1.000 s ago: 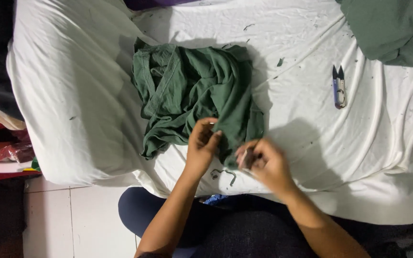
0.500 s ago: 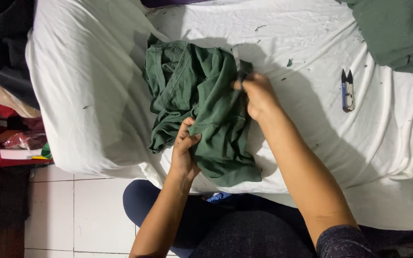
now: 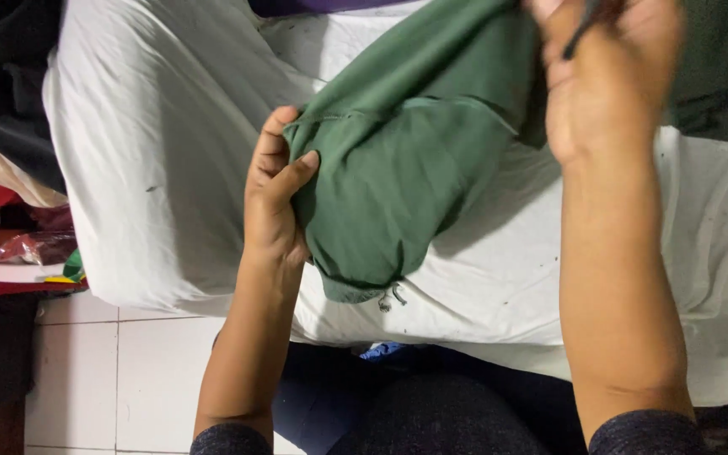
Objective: The person uses a pair of scissors to cut a green piece of clothing into smaller pieces. They repeatedly cut the fabric, separate the pieces, and continue cutting until the garment is reduced to several smaller fragments.
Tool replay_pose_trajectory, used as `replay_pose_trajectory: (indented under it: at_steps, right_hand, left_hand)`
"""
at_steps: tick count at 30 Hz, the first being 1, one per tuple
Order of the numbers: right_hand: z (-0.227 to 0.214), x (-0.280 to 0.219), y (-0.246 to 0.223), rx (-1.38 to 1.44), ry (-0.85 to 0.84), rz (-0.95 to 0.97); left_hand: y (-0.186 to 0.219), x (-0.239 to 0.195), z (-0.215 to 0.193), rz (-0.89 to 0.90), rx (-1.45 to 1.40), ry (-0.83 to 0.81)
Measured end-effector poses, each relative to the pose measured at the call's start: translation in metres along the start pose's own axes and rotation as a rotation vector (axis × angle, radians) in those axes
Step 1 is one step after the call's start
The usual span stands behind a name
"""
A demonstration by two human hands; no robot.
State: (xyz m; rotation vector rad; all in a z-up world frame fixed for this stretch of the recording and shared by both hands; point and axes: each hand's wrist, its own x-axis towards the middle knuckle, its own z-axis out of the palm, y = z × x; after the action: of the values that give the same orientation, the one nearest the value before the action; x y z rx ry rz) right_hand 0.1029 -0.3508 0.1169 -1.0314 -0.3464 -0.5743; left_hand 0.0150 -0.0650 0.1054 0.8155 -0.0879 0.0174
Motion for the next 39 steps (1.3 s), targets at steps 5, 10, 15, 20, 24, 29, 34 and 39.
replay_pose_trajectory:
  at_steps: [5, 10, 15, 20, 24, 29, 34, 39]
  right_hand:
    - [-0.022, -0.070, 0.020, -0.683, 0.072, 0.524]
    - [-0.050, -0.155, 0.047, -0.866, 0.090, 0.420]
    - [-0.048, -0.207, 0.040, -0.876, 0.053, 0.383]
    - [-0.037, -0.223, 0.044, -0.754, -0.144, 0.417]
    - [-0.030, -0.222, 0.040, -0.657, -0.101, 0.477]
    - [-0.005, -0.262, 0.014, -0.641, -0.043, 0.423]
    - [-0.010, -0.331, -0.018, -0.403, -0.497, 0.719]
    - [-0.022, -0.264, -0.015, -0.560, -0.457, 0.470]
  left_hand:
    - [-0.058, -0.007, -0.101, -0.145, 0.507, 0.223]
    - [-0.052, -0.052, -0.112, 0.037, 0.836, 0.188]
    - [-0.057, -0.094, -0.099, 0.053, 1.205, -0.013]
    - [-0.075, -0.131, -0.042, 0.355, 1.385, -0.611]
    - [-0.040, -0.134, -0.010, 0.010, 0.832, -0.870]
    - [-0.037, -0.108, -0.071, 0.078, 0.776, -0.384]
    - [-0.023, -0.073, -0.058, 0.358, 1.062, -0.338]
    - [-0.045, -0.070, -0.056, 0.343, 1.628, -0.670]
